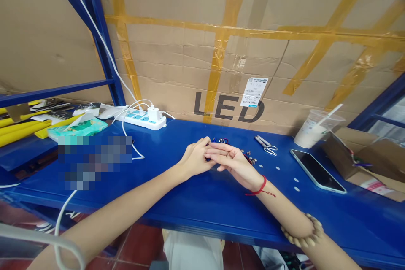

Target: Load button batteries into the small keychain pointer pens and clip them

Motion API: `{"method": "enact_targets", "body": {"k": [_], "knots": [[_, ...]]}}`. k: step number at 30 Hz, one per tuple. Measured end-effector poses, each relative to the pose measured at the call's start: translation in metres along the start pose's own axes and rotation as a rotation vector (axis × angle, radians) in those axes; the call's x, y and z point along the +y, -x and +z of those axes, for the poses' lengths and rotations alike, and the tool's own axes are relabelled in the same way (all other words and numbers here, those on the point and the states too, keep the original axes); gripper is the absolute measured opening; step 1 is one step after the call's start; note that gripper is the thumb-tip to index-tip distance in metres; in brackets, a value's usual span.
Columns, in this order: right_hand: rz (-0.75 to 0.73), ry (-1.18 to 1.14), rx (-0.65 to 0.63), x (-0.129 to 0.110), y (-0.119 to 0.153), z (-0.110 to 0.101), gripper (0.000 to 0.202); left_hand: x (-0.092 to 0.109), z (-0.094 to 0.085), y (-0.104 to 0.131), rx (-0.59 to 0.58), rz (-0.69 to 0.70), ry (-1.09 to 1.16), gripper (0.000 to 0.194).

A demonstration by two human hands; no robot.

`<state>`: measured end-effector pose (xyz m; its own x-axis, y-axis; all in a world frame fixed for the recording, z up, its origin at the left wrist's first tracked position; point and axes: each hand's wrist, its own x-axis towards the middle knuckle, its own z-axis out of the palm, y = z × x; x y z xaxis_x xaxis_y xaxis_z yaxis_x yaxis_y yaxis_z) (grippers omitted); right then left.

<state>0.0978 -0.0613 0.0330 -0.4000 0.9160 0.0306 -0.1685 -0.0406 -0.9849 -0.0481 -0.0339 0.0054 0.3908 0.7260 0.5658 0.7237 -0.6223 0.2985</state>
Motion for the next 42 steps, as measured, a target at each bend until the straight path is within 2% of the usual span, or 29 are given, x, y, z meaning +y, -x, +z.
{"method": "enact_targets", "body": {"k": [3,7,13,18,24,42], "knots": [[-0.014,-0.007,0.022,0.002,-0.001,-0.001,0.039,-0.001,0.0,0.0,-0.02,0.061,-0.044,0.016],[-0.047,-0.002,0.029,0.004,-0.002,-0.003,0.033,-0.001,-0.001,0.0,-0.038,0.068,-0.052,0.017],[-0.083,0.001,0.048,0.003,-0.005,-0.007,0.033,-0.001,-0.004,-0.001,0.014,0.059,-0.066,0.02],[-0.12,-0.022,0.156,-0.001,-0.009,-0.02,0.034,-0.004,-0.008,-0.004,0.101,-0.023,-0.111,0.031],[-0.145,-0.082,0.269,-0.006,-0.014,-0.032,0.036,-0.005,-0.009,-0.006,0.093,-0.067,-0.113,0.029],[-0.107,-0.017,0.177,0.003,-0.014,-0.023,0.034,-0.007,-0.009,-0.006,0.071,-0.072,-0.083,0.029]]}}
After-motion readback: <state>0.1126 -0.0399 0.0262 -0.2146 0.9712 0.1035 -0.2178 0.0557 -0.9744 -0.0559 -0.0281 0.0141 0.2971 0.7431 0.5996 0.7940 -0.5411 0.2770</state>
